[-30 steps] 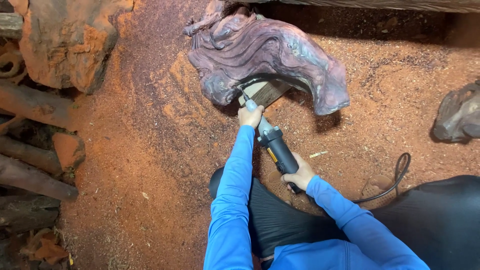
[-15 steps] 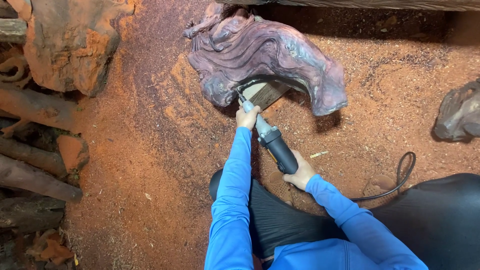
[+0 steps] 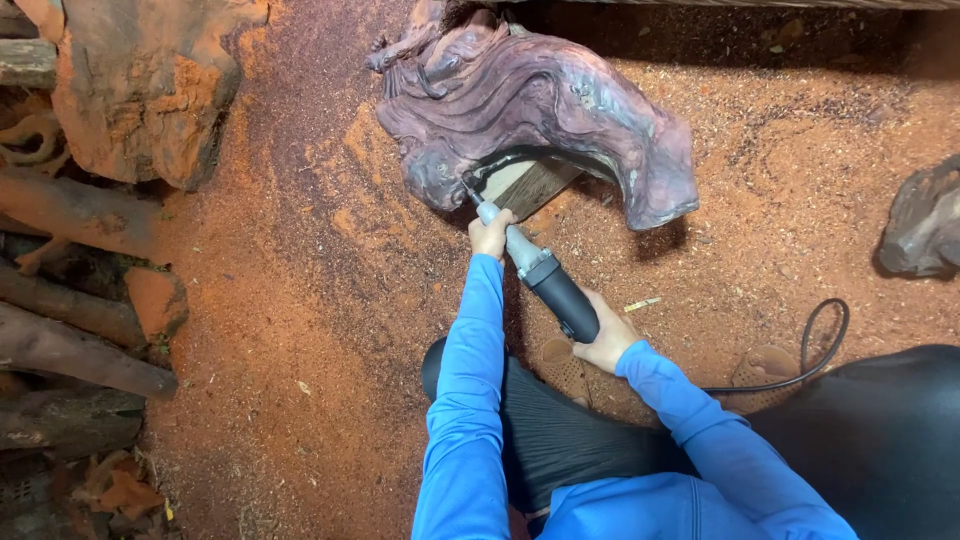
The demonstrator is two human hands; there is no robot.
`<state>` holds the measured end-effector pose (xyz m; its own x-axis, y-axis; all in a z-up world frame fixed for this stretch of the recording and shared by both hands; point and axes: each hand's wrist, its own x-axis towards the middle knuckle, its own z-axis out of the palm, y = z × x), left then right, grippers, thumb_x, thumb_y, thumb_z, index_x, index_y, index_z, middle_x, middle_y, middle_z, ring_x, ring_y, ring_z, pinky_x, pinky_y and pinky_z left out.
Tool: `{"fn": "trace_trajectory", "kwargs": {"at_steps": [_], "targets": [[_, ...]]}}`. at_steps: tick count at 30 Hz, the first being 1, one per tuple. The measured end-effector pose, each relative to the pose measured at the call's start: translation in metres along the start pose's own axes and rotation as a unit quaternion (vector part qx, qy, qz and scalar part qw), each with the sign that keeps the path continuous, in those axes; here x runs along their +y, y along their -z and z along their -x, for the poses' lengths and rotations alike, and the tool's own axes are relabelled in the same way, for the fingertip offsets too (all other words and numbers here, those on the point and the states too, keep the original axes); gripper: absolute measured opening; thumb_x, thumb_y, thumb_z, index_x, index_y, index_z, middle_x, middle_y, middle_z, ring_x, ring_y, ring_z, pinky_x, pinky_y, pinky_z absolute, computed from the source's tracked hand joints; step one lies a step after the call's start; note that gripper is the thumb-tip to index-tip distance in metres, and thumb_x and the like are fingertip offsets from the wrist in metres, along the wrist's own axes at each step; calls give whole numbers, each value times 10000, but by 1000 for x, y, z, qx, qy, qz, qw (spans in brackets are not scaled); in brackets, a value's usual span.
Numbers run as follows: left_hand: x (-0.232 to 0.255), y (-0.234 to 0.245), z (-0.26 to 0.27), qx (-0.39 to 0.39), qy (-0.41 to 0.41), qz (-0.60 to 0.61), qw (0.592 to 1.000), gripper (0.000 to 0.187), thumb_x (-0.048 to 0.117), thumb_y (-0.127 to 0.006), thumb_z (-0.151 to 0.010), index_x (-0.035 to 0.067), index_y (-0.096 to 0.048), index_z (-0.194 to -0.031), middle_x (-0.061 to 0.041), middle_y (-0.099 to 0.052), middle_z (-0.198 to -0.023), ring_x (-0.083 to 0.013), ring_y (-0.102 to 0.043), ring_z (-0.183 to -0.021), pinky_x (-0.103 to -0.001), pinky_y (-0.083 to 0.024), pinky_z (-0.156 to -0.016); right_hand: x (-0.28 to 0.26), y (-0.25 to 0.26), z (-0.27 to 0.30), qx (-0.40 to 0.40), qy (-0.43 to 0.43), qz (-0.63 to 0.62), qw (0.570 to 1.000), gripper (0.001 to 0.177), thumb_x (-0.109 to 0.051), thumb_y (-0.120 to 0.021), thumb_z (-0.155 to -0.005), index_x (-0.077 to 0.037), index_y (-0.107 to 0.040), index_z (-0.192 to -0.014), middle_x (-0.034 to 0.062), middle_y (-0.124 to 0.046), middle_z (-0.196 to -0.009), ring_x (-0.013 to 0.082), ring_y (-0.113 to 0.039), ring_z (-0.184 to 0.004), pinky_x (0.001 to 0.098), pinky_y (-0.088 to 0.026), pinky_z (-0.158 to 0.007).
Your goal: Carving and refining a wooden statue using a power rotary tool in a workshop
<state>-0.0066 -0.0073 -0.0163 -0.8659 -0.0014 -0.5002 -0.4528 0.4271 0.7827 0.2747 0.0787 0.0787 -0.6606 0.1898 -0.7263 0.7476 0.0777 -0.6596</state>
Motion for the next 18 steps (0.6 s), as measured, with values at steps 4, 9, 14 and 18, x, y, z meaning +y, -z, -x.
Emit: {"fn": "trace_trajectory", "kwargs": {"at_steps": [4,9,14,18], "targets": [[43,1,49,-6,20,-99,995,641,274,-832,-624,23,-694,-1197,-196,-723,-1060,-290,-699,-1061,-440,-551,-883,4,2,-1,0,6,-30,1000,1015,-276,-863,-666,-421,-381,-1548,192,-668,-1247,372,-709,-1113,420,-603,-905],[50,-10,49,-31,16,-227,973,1156,376,-763,-656,-46,-238,-1595,-267,-483,-1519,-356,-427,-1465,-482,-314,-1242,13,-1,-1,-5,-25,-135,991,984,-154,-889,-648,-390,-470,-1506,231,-664,-1157,349,-742,-799,355,-649,-637],[43,-12,34,-42,19,-228,973,1210,399,-753,-662,-51,-162,-1618,-248,-440,-1558,-351,-386,-1490,-492,-285,-1256,19,1,-16,-6,-9,-199,980,961,-23,-882,-648,-325,-513,-1483,312,-634,-1073,382,-732,-587,383,-643,-439],[46,-14,42,-53,24,-204,977,1194,402,-763,-644,-66,-221,-1600,-242,-455,-1549,-335,-409,-1480,-456,-321,-1236,28,2,-29,10,5,-92,996,994,-176,-908,-637,-335,-477,-1518,256,-645,-1221,392,-743,-913,400,-668,-662]]}}
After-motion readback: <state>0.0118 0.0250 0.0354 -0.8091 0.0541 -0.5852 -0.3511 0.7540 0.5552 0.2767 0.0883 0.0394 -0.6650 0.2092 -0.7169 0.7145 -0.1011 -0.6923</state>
